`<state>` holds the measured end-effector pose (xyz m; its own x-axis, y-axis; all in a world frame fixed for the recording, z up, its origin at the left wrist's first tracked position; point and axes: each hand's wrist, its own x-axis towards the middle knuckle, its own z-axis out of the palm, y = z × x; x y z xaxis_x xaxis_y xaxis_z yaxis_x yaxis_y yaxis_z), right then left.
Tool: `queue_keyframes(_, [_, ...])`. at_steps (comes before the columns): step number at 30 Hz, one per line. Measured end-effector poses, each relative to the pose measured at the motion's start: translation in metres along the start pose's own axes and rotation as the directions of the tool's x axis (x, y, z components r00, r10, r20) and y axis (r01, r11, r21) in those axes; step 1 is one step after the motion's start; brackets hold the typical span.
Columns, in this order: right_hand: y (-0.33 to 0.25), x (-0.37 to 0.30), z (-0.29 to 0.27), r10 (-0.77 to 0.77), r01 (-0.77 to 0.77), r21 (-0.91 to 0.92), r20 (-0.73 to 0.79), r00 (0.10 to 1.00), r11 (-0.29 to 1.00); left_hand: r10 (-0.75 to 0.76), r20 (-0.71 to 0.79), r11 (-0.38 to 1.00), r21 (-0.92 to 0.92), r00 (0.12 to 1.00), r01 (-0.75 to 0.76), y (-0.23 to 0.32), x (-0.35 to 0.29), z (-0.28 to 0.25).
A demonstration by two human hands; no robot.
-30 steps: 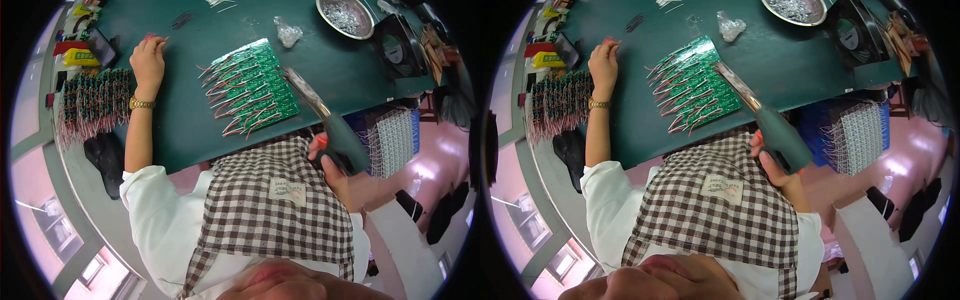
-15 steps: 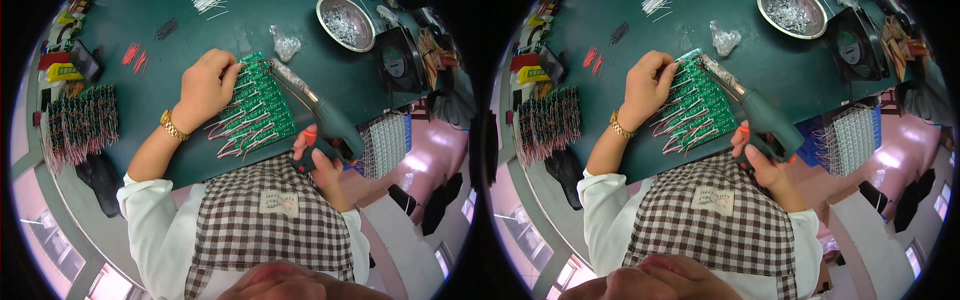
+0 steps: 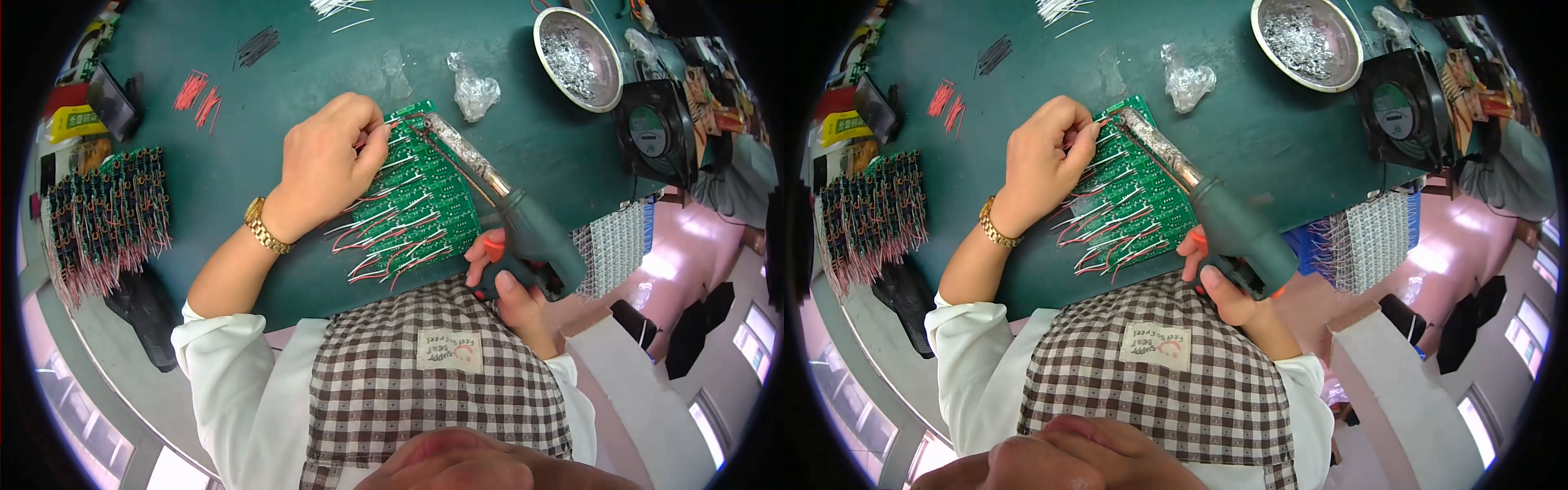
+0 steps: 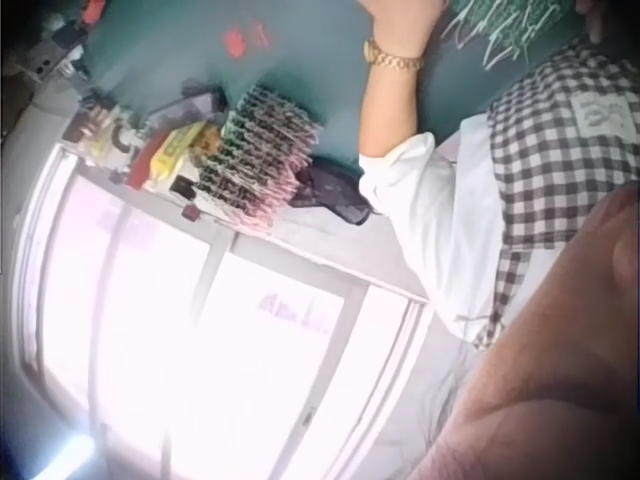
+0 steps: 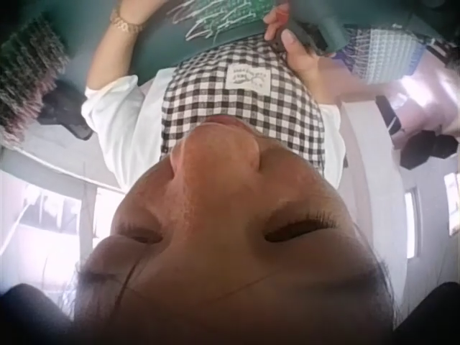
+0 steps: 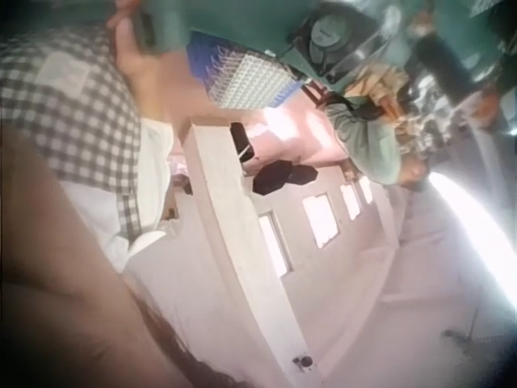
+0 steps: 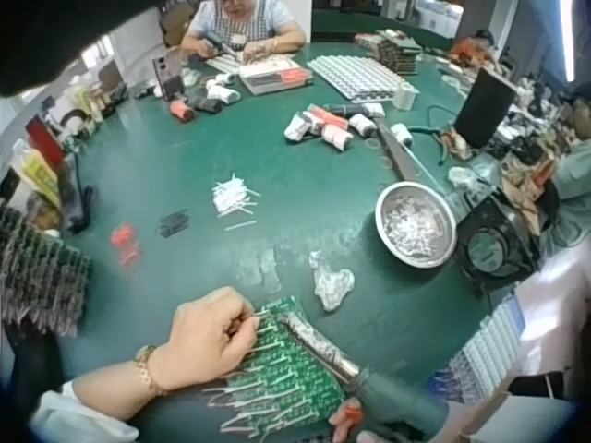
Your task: The person attaches wires to a circuit board by placing them by hand and soldering them with a soldering iron.
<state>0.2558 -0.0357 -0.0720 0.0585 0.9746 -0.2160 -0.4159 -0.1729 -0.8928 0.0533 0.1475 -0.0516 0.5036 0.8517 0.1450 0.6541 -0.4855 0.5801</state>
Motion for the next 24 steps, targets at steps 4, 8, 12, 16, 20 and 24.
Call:
queue_keyframes(4, [0.007,0.002,0.000,0.015,-0.013,-0.102,0.022,1.000,0.995,0.024,0.002,0.999,-0.029,1.000,-0.024,-0.011,0.001,0.004])
queue_keyframes(8, [0.011,0.007,-0.001,0.007,0.010,-0.206,0.080,0.997,0.978,0.037,0.007,0.998,-0.041,0.999,-0.037,-0.017,0.002,0.007])
queue_keyframes(12, [0.011,0.012,-0.001,-0.033,0.043,-0.151,0.069,0.997,0.988,0.029,0.018,0.999,-0.037,0.999,-0.028,-0.020,0.004,0.009])
queue_keyframes(16, [0.012,0.017,-0.002,-0.053,0.067,-0.174,0.082,0.995,0.982,0.030,0.026,0.999,-0.043,0.999,-0.029,-0.022,0.005,0.011])
queue_keyframes(20, [0.015,0.019,-0.003,-0.065,0.078,-0.195,0.077,0.995,0.978,0.053,0.009,0.998,-0.036,0.999,-0.053,-0.024,0.005,0.014])
queue_keyframes(24, [0.019,0.016,-0.002,-0.063,0.073,-0.194,0.057,0.996,0.978,0.060,0.001,0.997,-0.038,0.998,-0.060,-0.027,0.004,0.016])
